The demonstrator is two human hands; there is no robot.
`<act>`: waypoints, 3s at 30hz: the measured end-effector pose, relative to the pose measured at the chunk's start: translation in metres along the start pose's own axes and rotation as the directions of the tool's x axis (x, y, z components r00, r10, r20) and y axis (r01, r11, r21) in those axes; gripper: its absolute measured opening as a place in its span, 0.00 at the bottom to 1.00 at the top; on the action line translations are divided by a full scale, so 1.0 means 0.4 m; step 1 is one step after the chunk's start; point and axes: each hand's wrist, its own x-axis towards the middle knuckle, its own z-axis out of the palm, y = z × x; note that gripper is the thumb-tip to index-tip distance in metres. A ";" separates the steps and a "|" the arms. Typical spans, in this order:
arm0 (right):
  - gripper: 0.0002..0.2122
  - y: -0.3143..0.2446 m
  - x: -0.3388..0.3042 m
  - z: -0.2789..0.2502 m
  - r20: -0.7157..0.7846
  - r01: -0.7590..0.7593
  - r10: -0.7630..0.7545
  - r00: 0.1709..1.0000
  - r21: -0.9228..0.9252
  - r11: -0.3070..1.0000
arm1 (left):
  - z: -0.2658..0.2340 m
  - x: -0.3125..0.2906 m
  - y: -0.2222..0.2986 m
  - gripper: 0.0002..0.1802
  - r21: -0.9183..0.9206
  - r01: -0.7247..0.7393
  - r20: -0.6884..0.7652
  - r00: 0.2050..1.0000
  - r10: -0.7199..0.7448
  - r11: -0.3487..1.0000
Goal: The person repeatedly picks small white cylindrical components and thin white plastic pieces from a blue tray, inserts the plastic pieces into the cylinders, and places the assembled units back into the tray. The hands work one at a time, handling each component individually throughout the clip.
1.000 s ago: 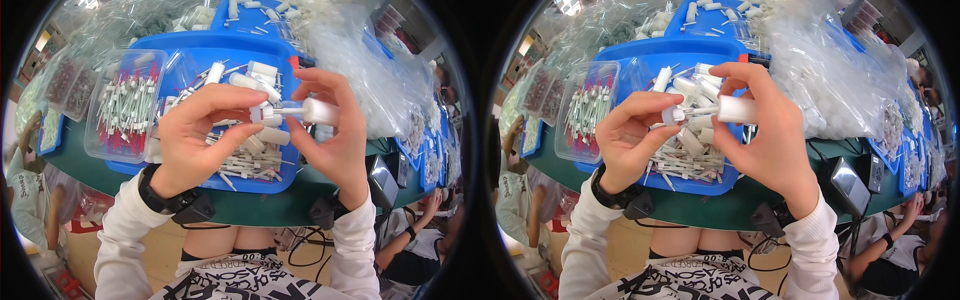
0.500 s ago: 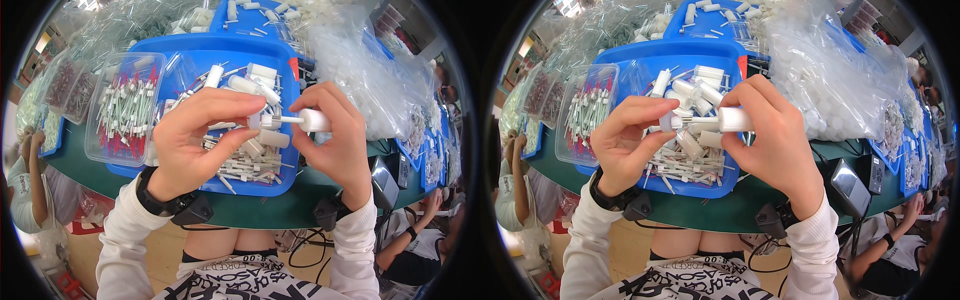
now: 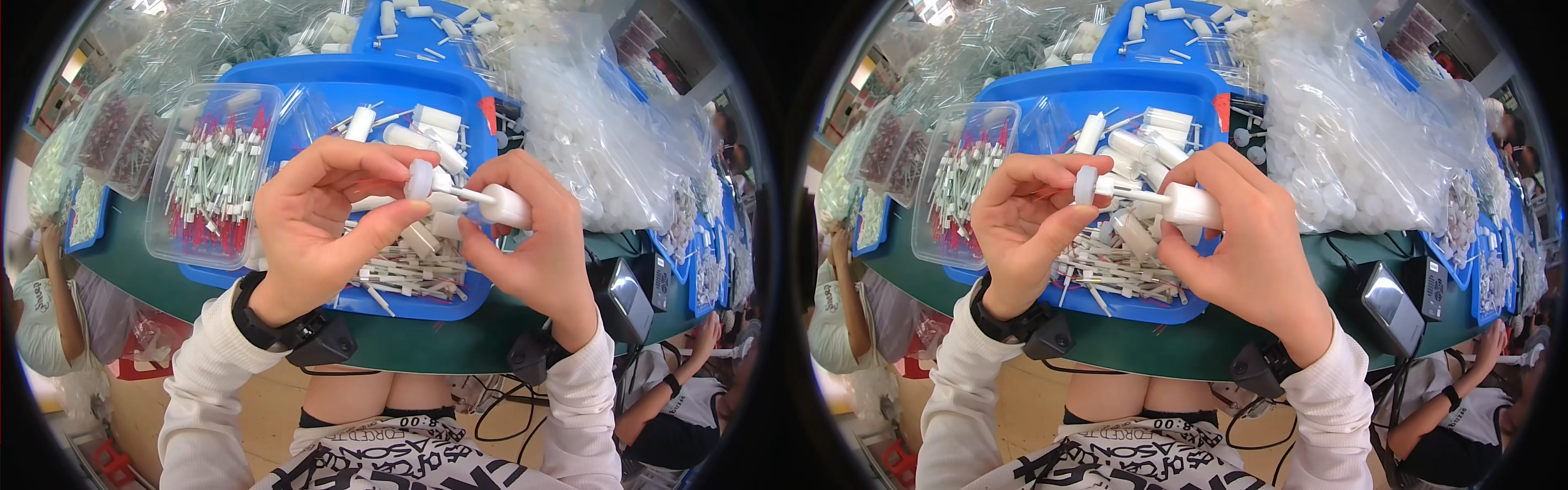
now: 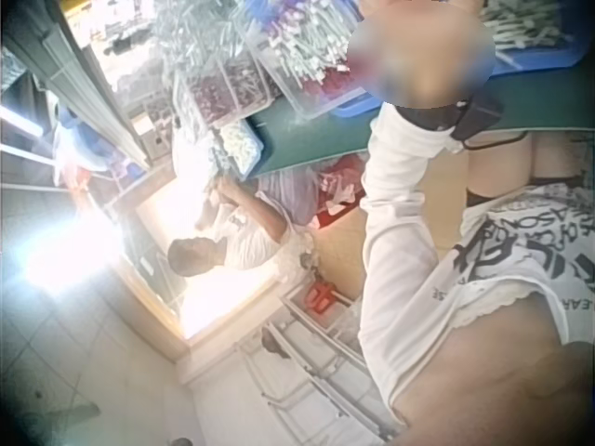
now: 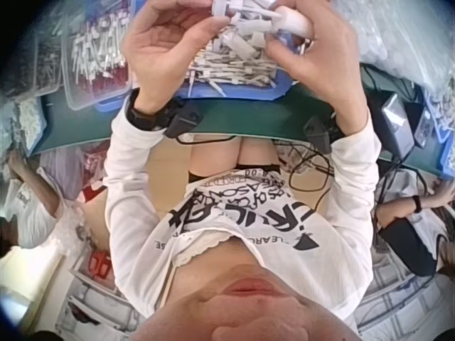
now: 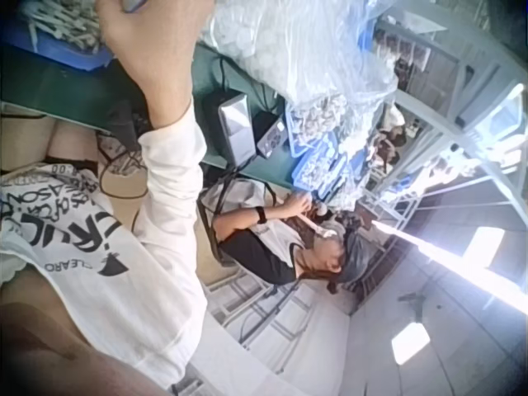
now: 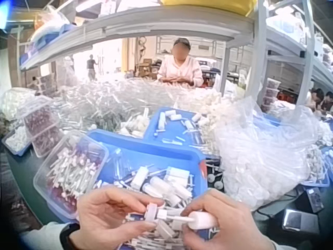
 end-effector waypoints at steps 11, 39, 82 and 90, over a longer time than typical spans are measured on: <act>0.10 0.031 0.000 -0.028 0.046 0.219 -0.215 0.976 -0.131 0.967 | 0.002 -0.002 -0.004 0.11 0.048 -0.071 0.025 0.997 0.070 0.996; 0.22 0.033 0.004 -0.017 -0.003 0.137 -0.141 0.990 0.252 0.958 | 0.003 -0.001 -0.008 0.10 -0.233 -0.022 -0.084 0.996 0.003 0.972; 0.13 0.035 0.001 0.019 -0.092 0.126 -0.099 0.991 0.355 0.926 | -0.007 0.011 0.001 0.17 -0.286 0.350 -0.013 0.929 -0.369 0.892; 0.13 0.030 -0.001 0.019 -0.268 0.192 -0.130 0.955 0.221 0.956 | -0.011 0.011 -0.007 0.13 -0.235 0.313 -0.044 0.942 -0.332 0.920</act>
